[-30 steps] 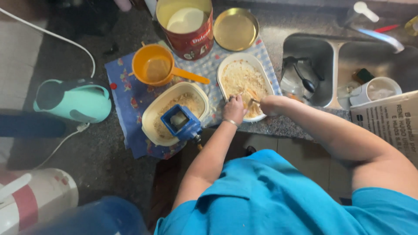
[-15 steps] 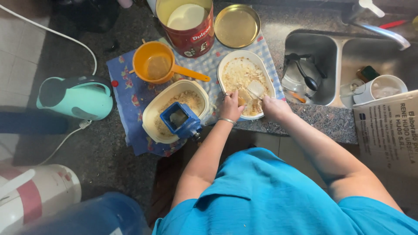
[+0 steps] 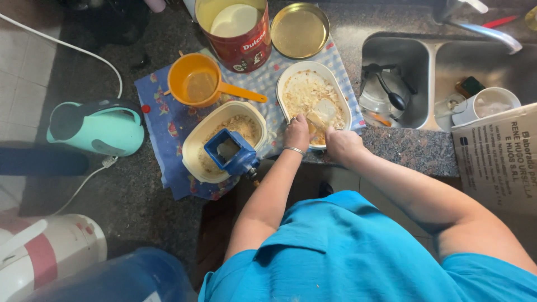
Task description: Grating bread into crumbs using a manual grater and handling bread pieces in a box.
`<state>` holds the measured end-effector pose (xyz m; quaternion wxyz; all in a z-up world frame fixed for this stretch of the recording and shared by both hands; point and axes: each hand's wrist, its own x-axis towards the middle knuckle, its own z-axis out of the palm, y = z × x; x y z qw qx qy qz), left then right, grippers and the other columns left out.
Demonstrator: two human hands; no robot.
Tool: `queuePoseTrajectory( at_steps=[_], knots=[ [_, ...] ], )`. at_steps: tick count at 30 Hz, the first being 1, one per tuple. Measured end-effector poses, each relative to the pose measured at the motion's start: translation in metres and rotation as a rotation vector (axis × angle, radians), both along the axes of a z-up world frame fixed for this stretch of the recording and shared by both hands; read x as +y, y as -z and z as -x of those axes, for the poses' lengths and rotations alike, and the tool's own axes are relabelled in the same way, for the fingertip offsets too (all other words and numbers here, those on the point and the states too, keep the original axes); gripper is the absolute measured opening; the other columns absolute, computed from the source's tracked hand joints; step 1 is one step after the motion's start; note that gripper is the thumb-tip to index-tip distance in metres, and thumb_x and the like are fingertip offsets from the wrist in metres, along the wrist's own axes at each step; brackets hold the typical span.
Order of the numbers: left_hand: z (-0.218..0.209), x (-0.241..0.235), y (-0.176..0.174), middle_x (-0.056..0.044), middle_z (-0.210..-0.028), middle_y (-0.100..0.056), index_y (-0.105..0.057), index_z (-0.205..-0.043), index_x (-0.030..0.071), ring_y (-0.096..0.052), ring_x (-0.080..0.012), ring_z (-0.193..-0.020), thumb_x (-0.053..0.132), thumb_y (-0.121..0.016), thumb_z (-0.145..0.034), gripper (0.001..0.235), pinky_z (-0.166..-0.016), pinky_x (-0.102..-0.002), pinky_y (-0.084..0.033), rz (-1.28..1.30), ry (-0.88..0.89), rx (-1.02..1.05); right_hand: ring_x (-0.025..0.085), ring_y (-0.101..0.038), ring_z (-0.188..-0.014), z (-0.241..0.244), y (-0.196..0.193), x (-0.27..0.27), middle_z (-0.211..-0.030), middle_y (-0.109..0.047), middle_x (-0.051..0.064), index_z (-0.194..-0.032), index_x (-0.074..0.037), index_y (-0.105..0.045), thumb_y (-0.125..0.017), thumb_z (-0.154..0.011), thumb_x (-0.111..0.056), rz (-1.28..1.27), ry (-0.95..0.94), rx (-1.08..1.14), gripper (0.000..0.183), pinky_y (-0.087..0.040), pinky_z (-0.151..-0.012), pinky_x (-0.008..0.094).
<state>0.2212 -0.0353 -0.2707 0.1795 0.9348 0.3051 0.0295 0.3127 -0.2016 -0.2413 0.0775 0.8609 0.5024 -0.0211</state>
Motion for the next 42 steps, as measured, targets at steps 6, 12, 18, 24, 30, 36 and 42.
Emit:
queuePoseTrajectory(
  at_steps=[6,12,18,24,30,36,42],
  knots=[
    [0.006,0.003,0.018,-0.017,-0.104,-0.073,-0.056,-0.124,0.001,-0.086,-0.0498,-0.094,0.049,-0.105,-0.077,0.083,-0.085,-0.058,-0.074,-0.044,0.009,-0.053,0.046,-0.084,-0.079,-0.009,0.091,0.031,-0.081,-0.077,0.013,-0.116,-0.008,-0.072,-0.053,-0.11,-0.02,0.052,0.087,0.07,0.023,-0.056,-0.052,0.076],
    [0.009,0.004,0.001,-0.019,-0.102,-0.074,-0.056,-0.127,-0.001,-0.086,-0.0496,-0.092,0.051,-0.105,-0.076,0.087,-0.085,-0.059,-0.074,-0.08,0.006,-0.082,0.047,-0.085,-0.083,-0.006,0.039,0.022,-0.086,-0.079,0.017,-0.117,-0.008,-0.079,-0.063,-0.106,-0.019,0.167,-0.075,0.027,0.023,-0.054,-0.05,0.078],
    [0.011,0.003,0.003,-0.019,-0.105,-0.074,-0.056,-0.127,0.0,-0.086,-0.0494,-0.095,0.049,-0.105,-0.076,0.086,-0.088,-0.058,-0.074,-0.047,-0.008,-0.068,0.044,-0.085,-0.079,0.005,0.006,-0.002,-0.083,-0.078,0.018,-0.106,-0.007,-0.08,-0.07,-0.101,-0.023,0.138,-0.225,0.015,0.019,-0.061,-0.053,0.066],
    [0.026,0.003,-0.04,-0.016,-0.109,-0.074,-0.053,-0.131,0.002,-0.086,-0.047,-0.103,0.046,-0.102,-0.083,0.082,-0.089,-0.056,-0.073,0.035,-0.089,-0.1,0.05,-0.086,-0.113,-0.046,-0.031,0.009,-0.113,-0.087,0.027,-0.118,-0.007,-0.074,-0.061,-0.11,-0.047,0.048,0.039,0.479,0.043,-0.069,-0.091,0.068],
    [0.072,-0.002,-0.144,-0.024,-0.116,-0.076,-0.055,-0.149,0.0,-0.084,-0.0488,-0.108,0.044,-0.106,-0.074,0.101,-0.091,-0.058,-0.072,0.06,-0.278,-0.396,0.051,-0.085,-0.101,-0.066,0.005,0.019,-0.105,-0.082,0.023,-0.134,-0.013,-0.07,-0.082,-0.094,-0.043,-0.227,-0.118,0.283,0.052,-0.069,-0.088,0.061],
    [0.137,0.01,-0.237,-0.015,-0.118,-0.076,-0.056,-0.151,0.009,-0.085,-0.0353,-0.107,0.053,-0.107,-0.067,0.108,-0.086,-0.045,-0.074,-0.323,-0.331,-0.326,0.034,-0.082,-0.118,-0.003,-0.123,0.053,-0.121,-0.085,0.013,-0.141,-0.022,-0.079,-0.075,-0.121,-0.053,-0.521,0.215,1.002,0.037,-0.066,-0.097,0.051],
    [0.208,0.051,-0.267,-0.023,-0.12,-0.073,-0.054,-0.146,0.006,-0.079,-0.0494,-0.115,0.047,-0.106,-0.078,0.095,-0.093,-0.056,-0.07,-0.083,-0.305,-0.473,0.039,-0.067,-0.149,0.103,-0.242,0.121,-0.154,-0.076,0.018,-0.16,-0.018,-0.074,-0.084,-0.109,-0.023,-0.623,-0.184,1.335,0.052,-0.058,-0.119,0.057]
  ],
)
